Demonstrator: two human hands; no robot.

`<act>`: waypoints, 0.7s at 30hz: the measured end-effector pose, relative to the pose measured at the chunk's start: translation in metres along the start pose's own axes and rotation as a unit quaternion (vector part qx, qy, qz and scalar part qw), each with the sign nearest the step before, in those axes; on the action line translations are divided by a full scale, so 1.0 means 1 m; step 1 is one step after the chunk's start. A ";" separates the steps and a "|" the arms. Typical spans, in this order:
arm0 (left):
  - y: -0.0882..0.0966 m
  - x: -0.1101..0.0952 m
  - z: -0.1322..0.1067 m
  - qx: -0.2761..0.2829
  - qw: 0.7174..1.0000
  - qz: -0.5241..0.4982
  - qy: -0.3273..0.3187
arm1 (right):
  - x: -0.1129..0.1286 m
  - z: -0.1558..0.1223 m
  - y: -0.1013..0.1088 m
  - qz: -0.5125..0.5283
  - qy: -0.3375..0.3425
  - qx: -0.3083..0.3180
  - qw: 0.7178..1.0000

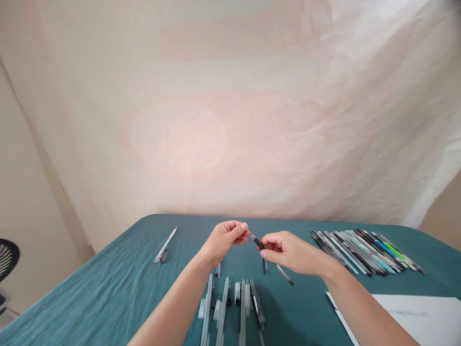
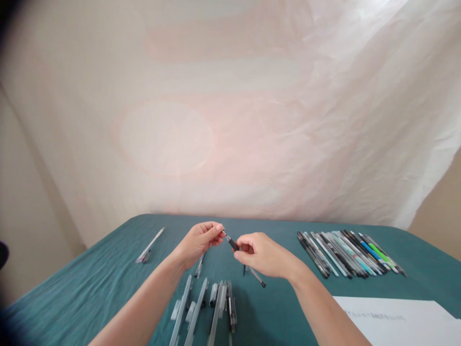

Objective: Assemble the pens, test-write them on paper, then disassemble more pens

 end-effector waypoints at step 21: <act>-0.011 0.004 -0.008 -0.037 0.996 -0.084 0.014 | -0.002 0.001 0.019 0.018 -0.010 -0.147 0.989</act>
Point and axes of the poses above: each hand's wrist, its own z-axis towards the middle knuckle, its own y-axis out of the back of the hand, x = y × z, the point moved 7 cm from there along z, towards the middle knuckle, and after that the axes turned 9 degrees about -x, right-handed, at the moved point
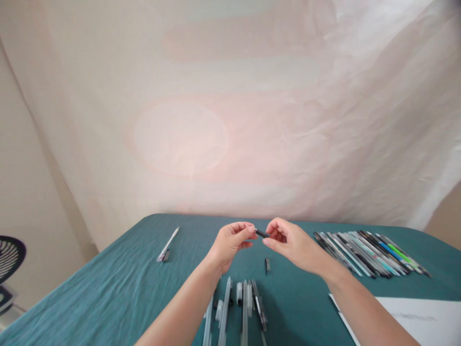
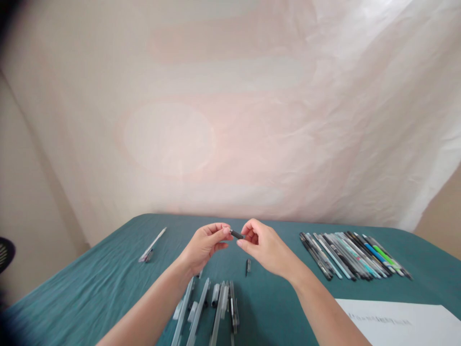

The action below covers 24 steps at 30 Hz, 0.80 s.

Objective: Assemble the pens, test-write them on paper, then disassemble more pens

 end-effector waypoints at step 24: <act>0.000 0.006 0.000 -0.004 0.997 -0.075 0.032 | -0.002 -0.001 -0.009 0.016 -0.039 0.058 0.997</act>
Point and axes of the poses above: each hand's wrist, its own z-axis towards the middle knuckle, its own y-axis out of the back of the hand, x = y × z, the point moved 7 cm from there along z, towards the middle knuckle, and after that the axes turned 9 degrees about -x, right-handed, at the moved point
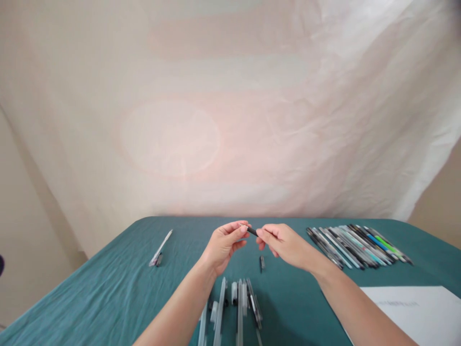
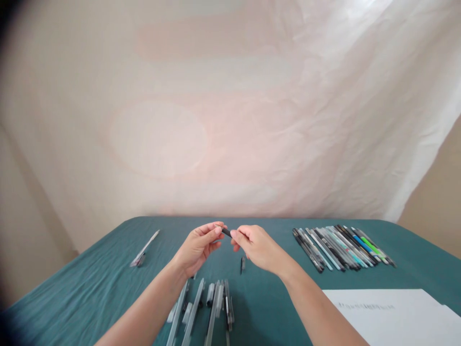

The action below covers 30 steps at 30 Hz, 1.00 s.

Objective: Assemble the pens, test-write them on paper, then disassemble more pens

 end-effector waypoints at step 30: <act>-0.001 0.017 0.009 -0.026 0.999 0.024 0.034 | -0.007 0.003 0.003 -0.035 0.038 -0.028 0.998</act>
Point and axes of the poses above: each hand's wrist, its own z-axis towards the middle knuckle, its own y-axis out of the back of the hand, x = y × z, the point moved 7 cm from there along z, towards the middle knuckle, and after that the axes turned 9 degrees about -x, right-handed, at the moved point
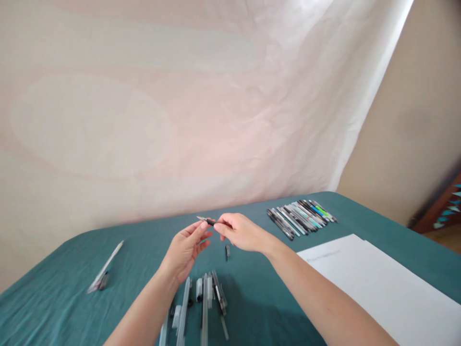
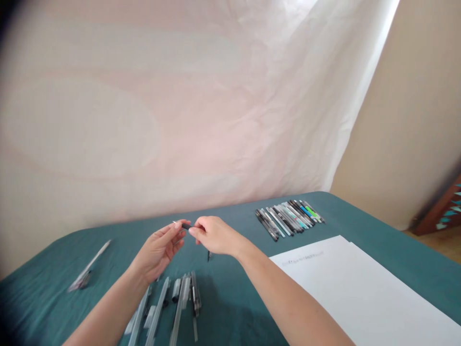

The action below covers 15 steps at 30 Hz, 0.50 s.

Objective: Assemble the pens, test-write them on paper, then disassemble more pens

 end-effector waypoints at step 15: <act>-0.140 0.079 -0.091 0.211 0.805 0.522 -0.186 | -0.024 -0.013 0.079 0.138 -0.074 -0.130 0.979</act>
Point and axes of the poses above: each hand's wrist, its own z-axis towards the middle knuckle, its own y-axis out of the back of the hand, x = y × z, the point moved 7 cm from there along z, towards the middle knuckle, and after that the axes turned 9 degrees about -x, right-handed, at the moved point
